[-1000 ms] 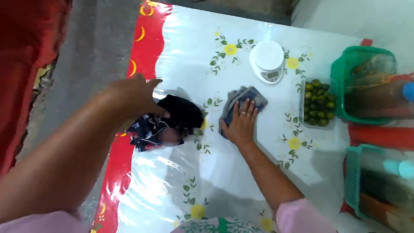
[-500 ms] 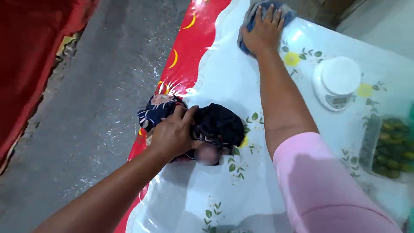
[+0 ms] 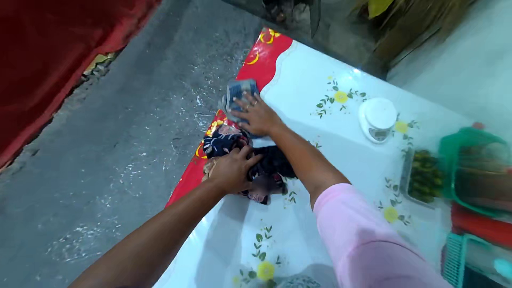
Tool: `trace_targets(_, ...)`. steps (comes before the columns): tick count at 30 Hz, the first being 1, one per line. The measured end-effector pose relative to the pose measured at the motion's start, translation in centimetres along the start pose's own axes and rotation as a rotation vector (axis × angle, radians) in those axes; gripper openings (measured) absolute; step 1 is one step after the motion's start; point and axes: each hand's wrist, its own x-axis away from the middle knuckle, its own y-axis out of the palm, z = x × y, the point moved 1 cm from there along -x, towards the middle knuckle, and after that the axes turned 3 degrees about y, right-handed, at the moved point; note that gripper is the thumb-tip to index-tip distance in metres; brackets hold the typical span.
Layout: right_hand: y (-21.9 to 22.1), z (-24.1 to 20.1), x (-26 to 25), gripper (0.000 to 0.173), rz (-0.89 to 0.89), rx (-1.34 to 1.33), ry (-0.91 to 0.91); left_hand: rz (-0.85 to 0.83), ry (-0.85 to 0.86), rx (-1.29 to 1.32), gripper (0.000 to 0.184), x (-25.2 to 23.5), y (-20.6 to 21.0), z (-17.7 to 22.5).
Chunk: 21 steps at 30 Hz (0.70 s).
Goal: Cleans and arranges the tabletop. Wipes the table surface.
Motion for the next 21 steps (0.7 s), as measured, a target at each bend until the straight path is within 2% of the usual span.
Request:
trace_targets(3,1.0,-4.1,3.7,0.052,-0.061,-0.011,-0.011,-0.099,-0.1,0.065,0.07,5.5,1.4,2.0)
trace_targets(6,2.2,-7.5,7.1,0.053,-0.074,-0.022,-0.008,-0.048,-0.244,0.172,0.059,14.2,4.5,2.0)
trace_targets(11,4.6,-13.8,12.1,0.056,-0.106,-0.01,0.02,0.214,-0.742,0.425,0.054,34.6,11.5,0.1)
trace_targets(15,6.6,-18.5,14.9,0.058,-0.082,-0.012,0.015,0.34,-1.12,0.515,0.046,48.3,13.8,0.3)
trace_targets(18,8.2,-23.4,15.6,0.059,-0.072,-0.062,0.008,0.342,-1.3,0.548,0.049,55.0,15.2,-0.3)
trace_targets(21,10.6,-30.2,15.4,0.059,-0.088,-0.106,-0.037,0.348,-1.365,0.561,0.051,59.1,16.8,-2.2)
